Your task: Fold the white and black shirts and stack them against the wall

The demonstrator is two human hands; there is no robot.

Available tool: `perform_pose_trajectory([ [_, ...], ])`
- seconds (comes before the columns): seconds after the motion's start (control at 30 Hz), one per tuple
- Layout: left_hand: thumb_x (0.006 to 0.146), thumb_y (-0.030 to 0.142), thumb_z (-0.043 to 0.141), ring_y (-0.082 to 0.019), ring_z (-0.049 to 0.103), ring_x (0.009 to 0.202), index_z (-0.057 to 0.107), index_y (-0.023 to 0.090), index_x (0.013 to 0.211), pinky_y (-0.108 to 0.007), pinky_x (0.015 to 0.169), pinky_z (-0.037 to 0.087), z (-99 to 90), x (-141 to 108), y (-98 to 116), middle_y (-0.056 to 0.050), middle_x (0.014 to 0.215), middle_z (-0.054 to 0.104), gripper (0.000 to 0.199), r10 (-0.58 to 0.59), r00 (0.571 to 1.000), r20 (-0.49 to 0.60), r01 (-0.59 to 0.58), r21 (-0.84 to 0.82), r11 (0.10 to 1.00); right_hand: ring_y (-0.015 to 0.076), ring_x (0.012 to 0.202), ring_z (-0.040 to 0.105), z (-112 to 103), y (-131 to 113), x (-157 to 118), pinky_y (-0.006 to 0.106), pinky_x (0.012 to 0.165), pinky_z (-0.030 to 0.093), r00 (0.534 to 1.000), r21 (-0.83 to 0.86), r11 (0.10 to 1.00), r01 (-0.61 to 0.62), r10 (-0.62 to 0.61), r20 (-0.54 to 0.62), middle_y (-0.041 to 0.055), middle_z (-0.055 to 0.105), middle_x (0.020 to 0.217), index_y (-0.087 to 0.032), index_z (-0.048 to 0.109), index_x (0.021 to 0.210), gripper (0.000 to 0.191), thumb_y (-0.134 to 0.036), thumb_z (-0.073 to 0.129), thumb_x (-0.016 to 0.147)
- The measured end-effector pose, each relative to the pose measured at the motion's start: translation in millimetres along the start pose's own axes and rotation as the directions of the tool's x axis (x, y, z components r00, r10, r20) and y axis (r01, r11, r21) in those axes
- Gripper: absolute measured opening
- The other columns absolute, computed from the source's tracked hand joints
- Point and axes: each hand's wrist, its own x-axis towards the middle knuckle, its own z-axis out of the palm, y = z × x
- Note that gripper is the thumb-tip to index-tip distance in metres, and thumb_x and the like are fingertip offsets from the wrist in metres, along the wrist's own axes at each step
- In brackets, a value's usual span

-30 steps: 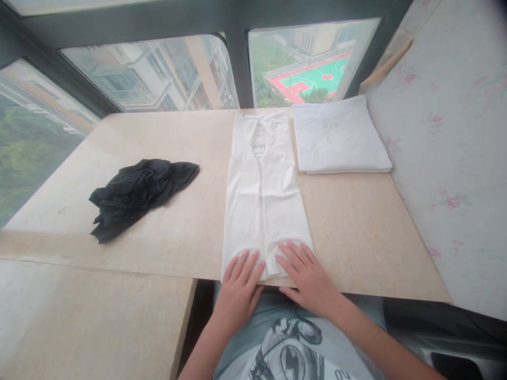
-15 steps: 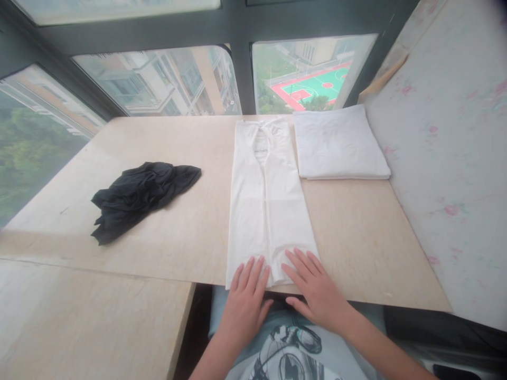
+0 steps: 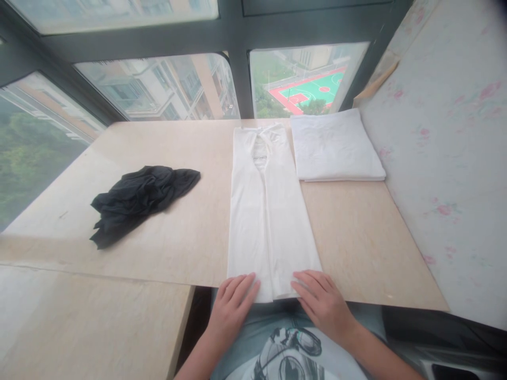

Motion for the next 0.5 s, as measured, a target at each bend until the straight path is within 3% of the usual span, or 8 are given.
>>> perform_pose_trajectory([
  [0.23,0.094,0.006,0.048,-0.021,0.065,0.107,0.067,0.019,0.114,-0.036,0.093,0.050,-6.9,-4.0,-4.3,-0.009,0.116,0.072,0.031,0.089,0.994,-0.058,-0.094,-0.101,0.990,0.0217,0.105,0.062,-1.0,5.9,-9.0,0.041,0.092,0.053,0.999,0.112,0.993,0.024,-0.019,-0.045,0.0083,0.069,0.112,-0.021,0.067,0.110,0.032,-0.007,0.049,0.088],
  [0.37,0.090,0.004,0.050,-0.021,0.066,0.100,0.067,0.016,0.110,-0.036,0.087,0.053,-11.5,-5.3,-5.9,-0.010,0.107,0.073,0.029,0.025,0.996,-0.082,-0.040,-0.188,0.981,0.0210,0.103,0.063,-10.0,12.5,-10.5,0.041,0.090,0.053,0.997,0.147,0.989,-0.029,0.039,-0.067,0.0076,0.069,0.107,-0.021,0.066,0.110,0.032,-0.004,0.048,0.089],
  [0.5,0.088,0.003,0.054,-0.018,0.067,0.090,0.066,0.018,0.108,-0.032,0.082,0.055,-27.9,-8.7,-5.4,-0.006,0.096,0.073,0.028,-0.104,0.987,-0.120,0.068,-0.270,0.960,0.0175,0.094,0.064,-27.4,12.5,-6.2,0.034,0.085,0.055,0.999,0.232,0.972,-0.038,0.036,0.012,0.0058,0.069,0.098,-0.021,0.065,0.109,0.032,-0.003,0.046,0.091],
])
